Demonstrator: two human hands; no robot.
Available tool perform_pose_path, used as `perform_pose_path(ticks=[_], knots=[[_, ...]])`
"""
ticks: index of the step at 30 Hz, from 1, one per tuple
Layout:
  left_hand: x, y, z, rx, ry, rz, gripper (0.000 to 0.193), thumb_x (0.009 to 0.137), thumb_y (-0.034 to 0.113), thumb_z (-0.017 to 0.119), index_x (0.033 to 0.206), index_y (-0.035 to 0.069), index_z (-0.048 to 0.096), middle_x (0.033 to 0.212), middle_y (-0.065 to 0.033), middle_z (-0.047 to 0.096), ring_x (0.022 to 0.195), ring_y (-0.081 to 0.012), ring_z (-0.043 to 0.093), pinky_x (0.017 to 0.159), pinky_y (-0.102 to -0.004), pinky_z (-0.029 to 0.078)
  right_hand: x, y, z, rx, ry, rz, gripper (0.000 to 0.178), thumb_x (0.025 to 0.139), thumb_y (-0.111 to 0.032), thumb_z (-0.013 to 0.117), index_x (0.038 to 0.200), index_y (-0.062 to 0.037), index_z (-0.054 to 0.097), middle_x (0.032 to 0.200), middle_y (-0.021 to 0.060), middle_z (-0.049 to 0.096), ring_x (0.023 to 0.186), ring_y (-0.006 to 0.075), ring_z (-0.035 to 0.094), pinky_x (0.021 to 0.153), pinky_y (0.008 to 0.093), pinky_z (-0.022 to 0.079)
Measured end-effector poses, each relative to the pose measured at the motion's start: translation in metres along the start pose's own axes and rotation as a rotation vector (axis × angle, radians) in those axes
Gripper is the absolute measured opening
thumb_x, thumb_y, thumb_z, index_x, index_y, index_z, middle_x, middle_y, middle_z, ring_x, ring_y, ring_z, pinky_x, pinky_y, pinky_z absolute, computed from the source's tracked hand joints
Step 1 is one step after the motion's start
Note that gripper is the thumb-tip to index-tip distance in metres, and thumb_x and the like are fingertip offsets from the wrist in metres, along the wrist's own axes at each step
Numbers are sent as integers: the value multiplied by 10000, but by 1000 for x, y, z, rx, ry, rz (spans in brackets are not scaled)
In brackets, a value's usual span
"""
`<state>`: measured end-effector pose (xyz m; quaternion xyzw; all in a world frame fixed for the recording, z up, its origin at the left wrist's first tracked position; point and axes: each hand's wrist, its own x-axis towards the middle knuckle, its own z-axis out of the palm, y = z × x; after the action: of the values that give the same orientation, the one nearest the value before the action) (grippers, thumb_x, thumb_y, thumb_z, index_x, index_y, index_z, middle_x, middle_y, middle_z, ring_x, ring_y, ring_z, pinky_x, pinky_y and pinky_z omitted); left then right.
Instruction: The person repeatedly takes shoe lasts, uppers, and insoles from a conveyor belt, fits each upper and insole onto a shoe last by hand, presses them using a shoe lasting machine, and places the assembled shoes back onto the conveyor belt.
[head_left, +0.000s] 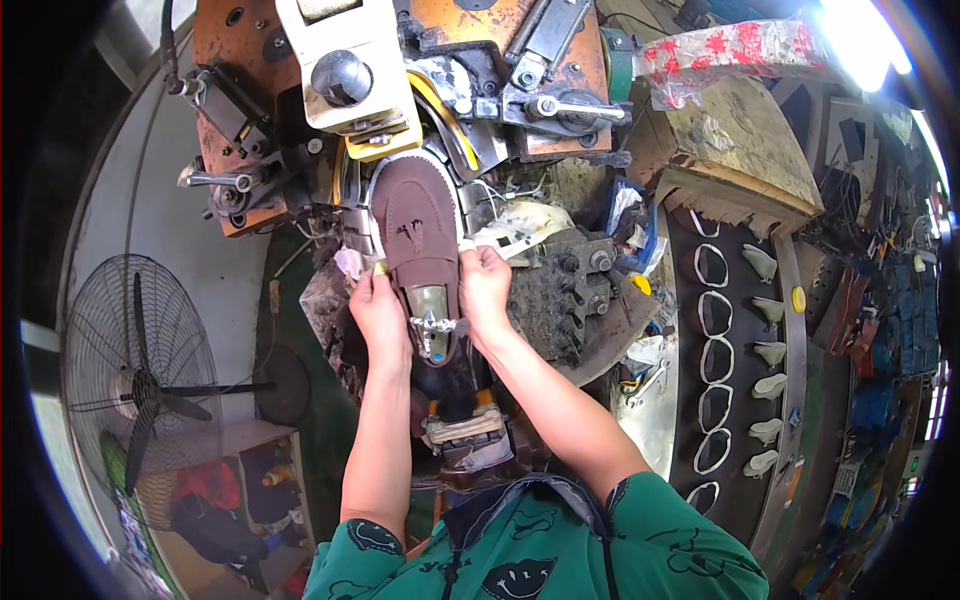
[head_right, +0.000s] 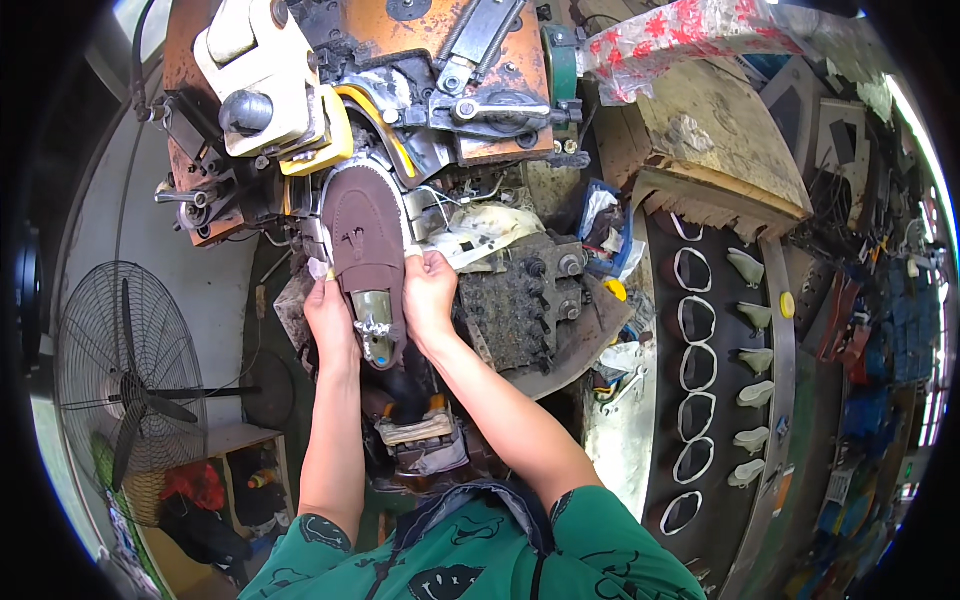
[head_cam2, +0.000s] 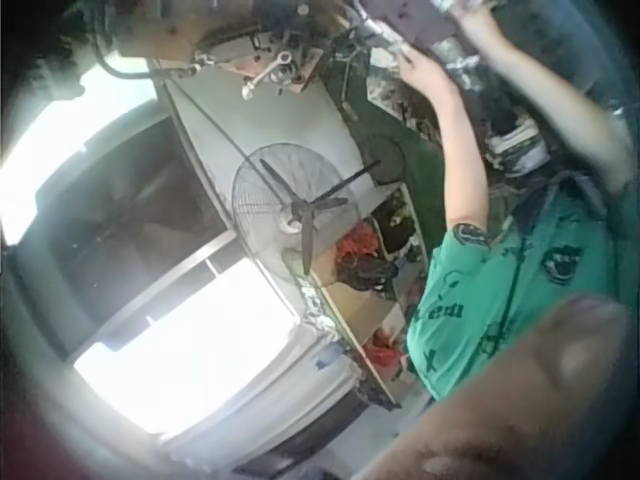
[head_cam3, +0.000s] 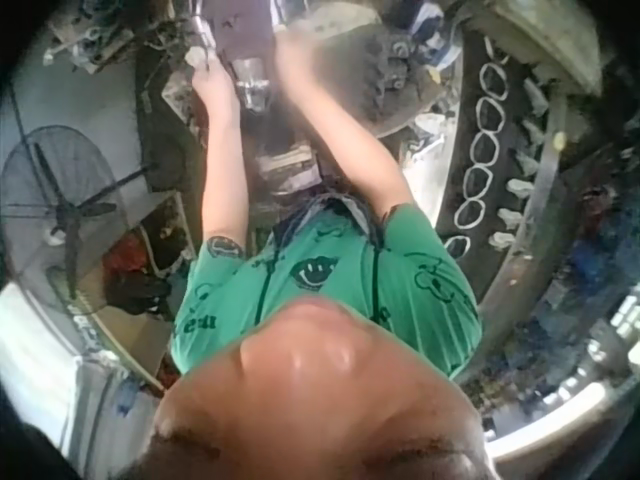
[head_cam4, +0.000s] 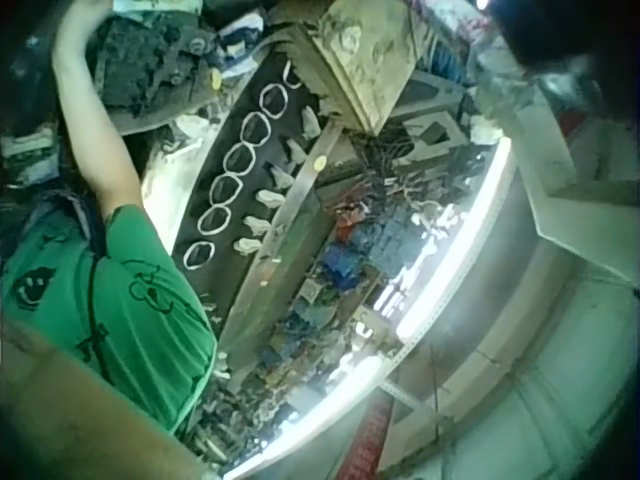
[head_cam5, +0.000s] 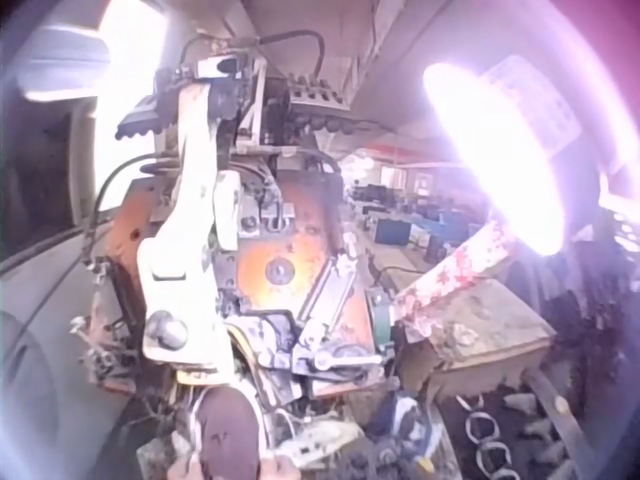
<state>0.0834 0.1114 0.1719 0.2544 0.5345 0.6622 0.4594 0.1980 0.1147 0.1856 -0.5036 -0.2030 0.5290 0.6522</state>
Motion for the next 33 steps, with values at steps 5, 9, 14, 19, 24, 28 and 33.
perform_pose_path(ticks=[5,9,14,19,24,28,33], knots=[[-8,3,7,-130,26,-66,218,975,135,506,959,-49,621,727,22,567,589,-38,471,523,-217,387,3,3,-3,-16,23,-34,143,889,-89,567,788,11,564,705,6,575,594,53,456,532,226,382],[-13,5,3,-81,13,-38,224,979,154,506,948,-36,621,700,40,538,588,-36,453,521,-217,377,-2,-2,-7,-38,-32,-62,128,909,-92,549,867,25,577,749,14,595,638,51,478,561,212,399],[-10,-25,-58,539,-192,68,208,918,155,555,971,-35,619,712,-49,614,609,-170,545,595,-307,447,17,17,-98,-453,60,-112,187,915,-116,544,1005,37,603,918,155,649,719,224,635,710,348,516],[-33,-91,-146,1656,-737,-42,318,777,232,672,1008,26,600,907,-196,648,917,-369,642,779,-424,529,71,56,-237,-1276,387,-417,202,805,-68,539,924,72,623,878,259,650,838,426,627,762,464,486],[-51,-116,-198,1823,-919,215,506,693,253,709,1124,48,543,1049,-178,558,1024,-359,554,822,-416,505,68,45,-236,-1110,279,-85,253,774,-114,539,911,81,625,903,311,634,926,479,596,812,480,467],[-77,-117,-220,933,-838,66,496,703,143,708,1171,41,583,1150,-191,591,1053,-351,573,875,-400,483,61,74,-275,-1159,379,-120,234,765,-137,566,849,70,635,864,291,645,903,455,612,810,470,468],[-107,-11,-180,1420,-824,-242,419,703,89,738,1098,-3,632,909,-174,695,837,-283,683,797,-354,526,49,58,-298,-1085,194,-15,207,776,-141,597,845,51,637,818,245,648,808,415,622,742,441,485]])
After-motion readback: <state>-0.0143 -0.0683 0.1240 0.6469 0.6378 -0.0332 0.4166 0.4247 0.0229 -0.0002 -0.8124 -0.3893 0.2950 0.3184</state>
